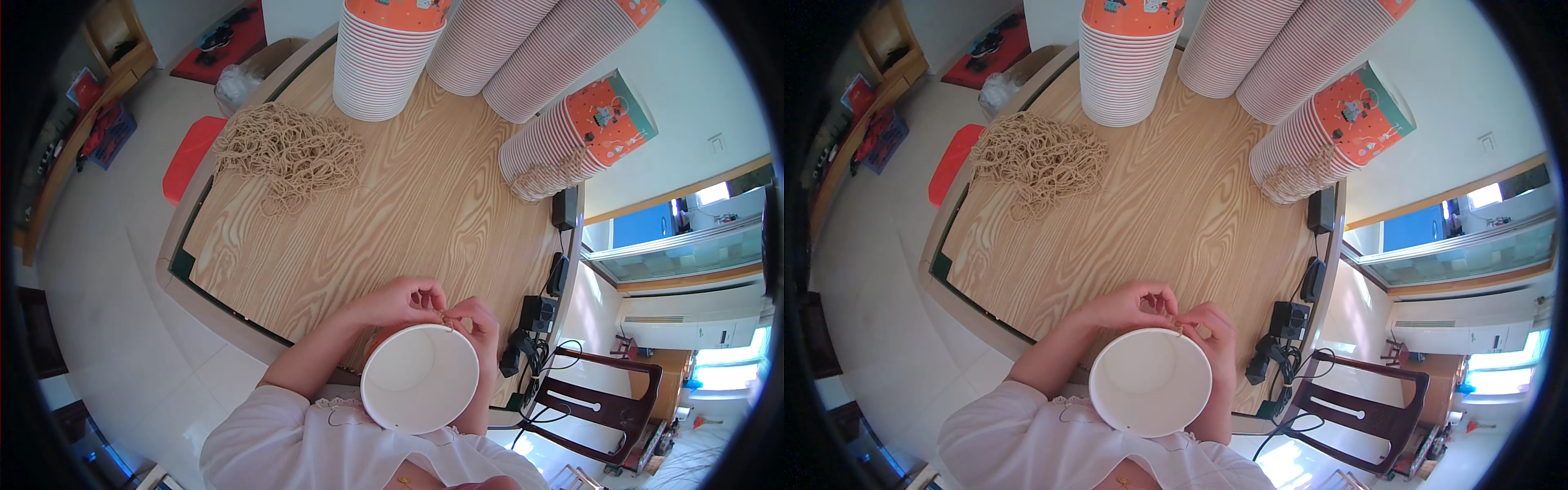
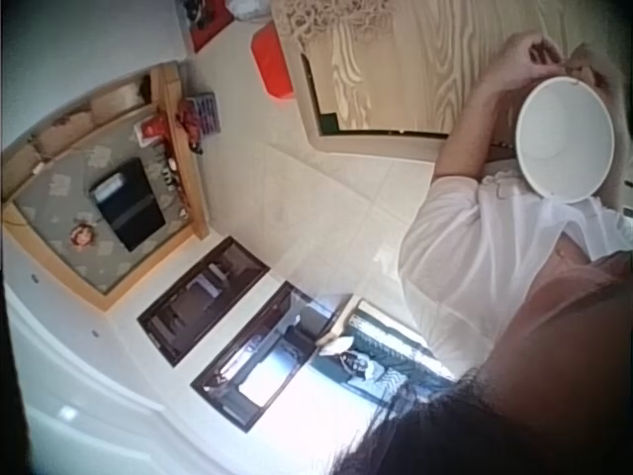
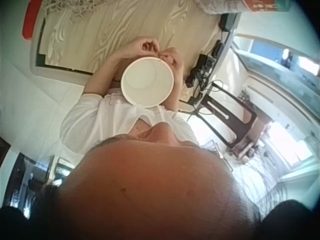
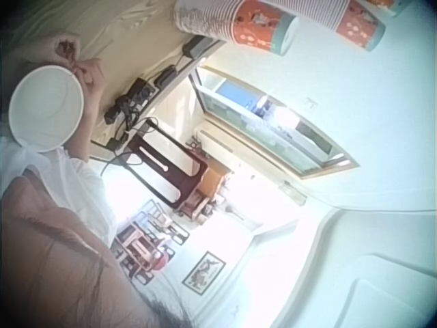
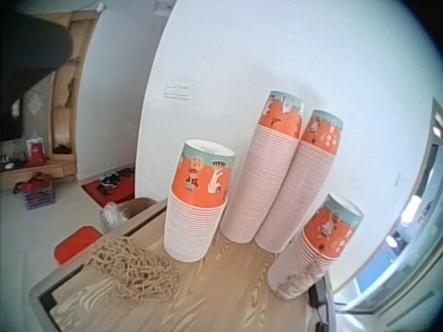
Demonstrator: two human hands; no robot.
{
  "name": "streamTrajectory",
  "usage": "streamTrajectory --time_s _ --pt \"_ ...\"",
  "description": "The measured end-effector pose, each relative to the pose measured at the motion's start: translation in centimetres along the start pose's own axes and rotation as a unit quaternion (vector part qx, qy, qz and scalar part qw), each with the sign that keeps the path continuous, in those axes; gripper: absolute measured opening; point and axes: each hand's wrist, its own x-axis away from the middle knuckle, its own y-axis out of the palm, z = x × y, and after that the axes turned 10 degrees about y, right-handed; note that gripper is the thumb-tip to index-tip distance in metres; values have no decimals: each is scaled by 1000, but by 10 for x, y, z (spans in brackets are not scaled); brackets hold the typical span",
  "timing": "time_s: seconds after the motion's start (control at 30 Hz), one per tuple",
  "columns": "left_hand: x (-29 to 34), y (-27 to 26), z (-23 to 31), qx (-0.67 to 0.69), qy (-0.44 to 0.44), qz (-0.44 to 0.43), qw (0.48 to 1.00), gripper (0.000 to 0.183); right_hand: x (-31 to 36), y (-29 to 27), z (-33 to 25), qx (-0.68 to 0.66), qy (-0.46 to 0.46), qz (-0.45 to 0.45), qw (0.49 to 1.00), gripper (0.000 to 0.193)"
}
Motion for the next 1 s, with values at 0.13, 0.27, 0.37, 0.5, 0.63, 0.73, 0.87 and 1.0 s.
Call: streamTrajectory --time_s 0.13,0.27,0.37,0.5,0.63,0.73,0.87,1.0 --pt "-2 -5 2 -73 75 -18 994 18 0 2 0 -17 40 -18 999 14" --pt "-3 -7 0 -107 40 -57 992 17 1 3 1 -36 52 10 998 15" --pt "-4 -5 -8 -44 45 -95 993 18 1 1 -3 -32 45 13 998 15" --pt "-5 -1 -13 8 19 -84 996 18 1 -5 5 -37 11 -13 999 16" --pt "-6 -2 -12 -16 -5 -64 998 17 1 -9 8 -59 0 -55 997 20" --pt "-7 -2 -12 -16 -11 -53 998 16 1 -10 10 -54 1 -71 996 21" --pt "-8 -2 -13 -23 -1 -48 999 15 1 -7 8 -62 16 -81 995 20" --pt "-7 -3 -15 -40 -2 -51 998 16 0 -8 11 -74 -2 -84 994 19"
